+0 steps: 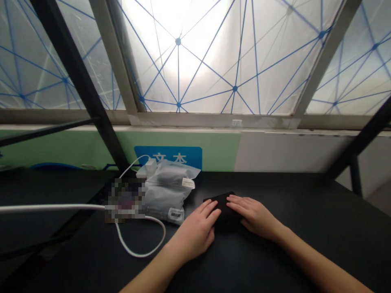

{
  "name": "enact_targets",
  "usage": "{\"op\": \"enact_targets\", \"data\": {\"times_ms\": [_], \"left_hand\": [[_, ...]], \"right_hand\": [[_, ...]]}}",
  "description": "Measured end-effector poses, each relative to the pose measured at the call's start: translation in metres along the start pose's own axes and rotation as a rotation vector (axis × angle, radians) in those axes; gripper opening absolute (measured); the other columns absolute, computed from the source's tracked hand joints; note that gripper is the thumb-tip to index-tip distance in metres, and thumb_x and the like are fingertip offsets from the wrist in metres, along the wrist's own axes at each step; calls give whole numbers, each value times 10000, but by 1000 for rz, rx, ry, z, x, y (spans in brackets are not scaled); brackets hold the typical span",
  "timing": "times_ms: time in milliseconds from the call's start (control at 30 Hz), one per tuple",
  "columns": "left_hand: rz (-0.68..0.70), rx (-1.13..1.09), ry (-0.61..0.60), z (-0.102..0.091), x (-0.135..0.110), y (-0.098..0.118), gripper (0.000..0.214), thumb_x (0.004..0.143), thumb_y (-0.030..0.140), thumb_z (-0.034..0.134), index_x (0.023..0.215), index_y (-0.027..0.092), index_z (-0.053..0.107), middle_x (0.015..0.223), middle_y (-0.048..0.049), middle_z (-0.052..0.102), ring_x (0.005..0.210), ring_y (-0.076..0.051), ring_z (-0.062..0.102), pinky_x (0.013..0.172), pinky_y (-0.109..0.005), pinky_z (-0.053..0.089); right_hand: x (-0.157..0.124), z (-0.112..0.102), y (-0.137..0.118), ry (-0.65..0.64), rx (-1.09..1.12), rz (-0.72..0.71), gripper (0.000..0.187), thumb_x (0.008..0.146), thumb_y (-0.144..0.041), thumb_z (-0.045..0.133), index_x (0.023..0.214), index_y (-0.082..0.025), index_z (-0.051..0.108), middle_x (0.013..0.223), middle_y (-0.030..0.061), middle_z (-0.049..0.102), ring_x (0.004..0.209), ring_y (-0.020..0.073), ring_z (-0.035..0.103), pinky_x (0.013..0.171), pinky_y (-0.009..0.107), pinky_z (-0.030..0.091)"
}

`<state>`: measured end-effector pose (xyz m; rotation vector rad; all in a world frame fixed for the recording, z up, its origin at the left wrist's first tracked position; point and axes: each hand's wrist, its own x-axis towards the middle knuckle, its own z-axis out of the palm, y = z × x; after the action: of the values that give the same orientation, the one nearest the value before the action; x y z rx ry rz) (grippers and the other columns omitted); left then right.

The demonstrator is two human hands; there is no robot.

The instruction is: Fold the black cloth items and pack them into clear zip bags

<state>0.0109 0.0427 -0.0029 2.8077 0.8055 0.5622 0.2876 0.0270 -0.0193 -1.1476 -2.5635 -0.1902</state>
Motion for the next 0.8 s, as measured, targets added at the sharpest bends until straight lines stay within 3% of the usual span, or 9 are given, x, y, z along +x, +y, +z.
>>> {"op": "enact_targets", "data": {"times_ms": [367,600,800], "left_hand": [[-36,104,-100,-2,4,5,678,788,45,580,1438,197,467,1603,-138,410,1486,-328,378,1167,-492,449],[-20,146,-118,-4,8,4,648,795,50,577,1421,182,482,1585,-139,438,1460,-337,419,1134,-497,487],[-3,132,-105,-2,6,1,675,785,36,570,1431,203,469,1601,-122,416,1472,-329,402,1140,-505,481]], "right_hand": [[2,-10,13,-43,-56,-90,694,729,-46,492,1409,-166,553,1455,135,597,1367,246,540,1097,441,463],[6,-20,13,-26,-68,-144,536,871,-101,471,1395,-164,562,1432,117,621,1323,243,584,1089,427,474],[6,-20,14,-34,-61,-145,541,873,-92,473,1404,-159,552,1434,124,618,1318,240,589,1087,419,475]]}}
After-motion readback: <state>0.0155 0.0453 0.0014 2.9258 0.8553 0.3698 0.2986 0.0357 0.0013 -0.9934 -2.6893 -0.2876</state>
